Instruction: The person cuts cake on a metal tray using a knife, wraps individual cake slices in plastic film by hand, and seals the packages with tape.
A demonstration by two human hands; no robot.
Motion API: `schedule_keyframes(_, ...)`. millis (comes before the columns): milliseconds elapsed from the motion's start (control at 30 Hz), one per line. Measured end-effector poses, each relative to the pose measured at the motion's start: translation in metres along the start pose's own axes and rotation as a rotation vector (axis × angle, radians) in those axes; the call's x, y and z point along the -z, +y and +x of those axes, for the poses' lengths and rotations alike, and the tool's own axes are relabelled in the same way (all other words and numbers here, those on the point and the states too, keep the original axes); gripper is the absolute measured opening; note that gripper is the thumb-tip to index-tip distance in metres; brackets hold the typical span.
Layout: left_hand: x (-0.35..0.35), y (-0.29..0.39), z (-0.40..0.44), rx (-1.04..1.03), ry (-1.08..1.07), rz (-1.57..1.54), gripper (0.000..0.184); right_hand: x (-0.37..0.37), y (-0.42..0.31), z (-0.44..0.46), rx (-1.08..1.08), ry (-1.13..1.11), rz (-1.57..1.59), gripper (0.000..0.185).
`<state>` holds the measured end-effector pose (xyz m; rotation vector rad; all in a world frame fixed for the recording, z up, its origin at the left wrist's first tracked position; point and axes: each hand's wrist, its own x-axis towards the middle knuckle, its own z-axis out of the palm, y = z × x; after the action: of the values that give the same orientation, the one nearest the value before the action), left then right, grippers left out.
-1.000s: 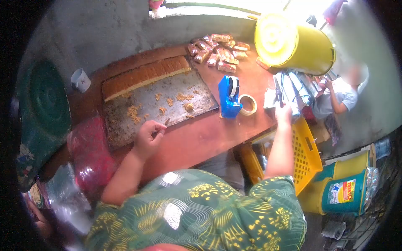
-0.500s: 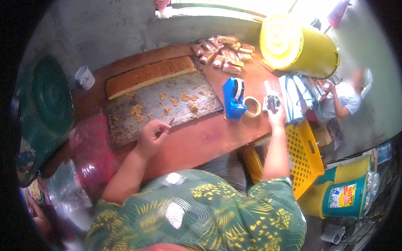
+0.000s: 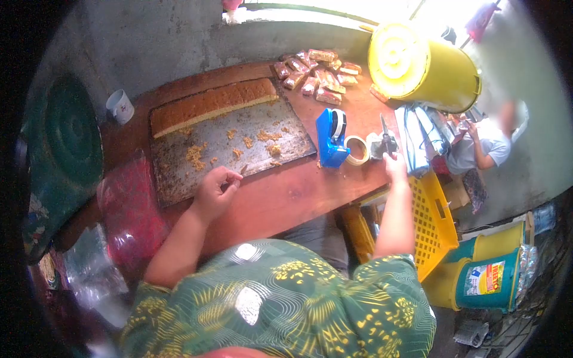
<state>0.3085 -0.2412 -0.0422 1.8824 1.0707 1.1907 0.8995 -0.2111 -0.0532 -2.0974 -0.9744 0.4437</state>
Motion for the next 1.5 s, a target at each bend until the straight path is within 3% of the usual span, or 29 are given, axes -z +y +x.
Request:
schedule_keyframes(67,0.000,0.000,-0.001,0.004,-0.002,-0.008,0.007,-0.002,0.017,0.009,0.261,0.186,-0.340,0.038)
schedule_keyframes(200,-0.001,-0.005,-0.002,0.006,-0.003,-0.014,0.008,-0.009,0.005,-0.012,0.338,0.255,-0.390,0.039)
schedule_keyframes(600,0.004,-0.003,-0.001,0.005,-0.055,0.037,0.006,-0.033,0.033,0.010,0.316,0.146,0.065,0.033)
schedule_keyframes(800,0.002,0.000,0.000,0.030,-0.021,-0.001,0.007,-0.024,0.014,0.008,0.111,-0.061,0.114,0.030)
schedule_keyframes(1000,0.004,0.003,0.000,0.049,-0.032,-0.010,0.008,-0.018,-0.015,-0.013,-0.046,-0.100,0.137,0.020)
schedule_keyframes(1100,0.002,-0.002,0.000,0.031,-0.030,-0.048,0.008,-0.008,-0.033,-0.028,-0.149,-0.210,0.224,0.016)
schedule_keyframes(1400,0.004,0.002,0.000,0.008,-0.046,0.003,0.008,0.009,-0.051,-0.060,-0.282,-0.254,0.689,0.008)
schedule_keyframes(1500,0.005,0.006,0.001,0.015,-0.050,0.020,0.008,0.014,-0.049,-0.061,-0.247,-0.285,0.810,0.029)
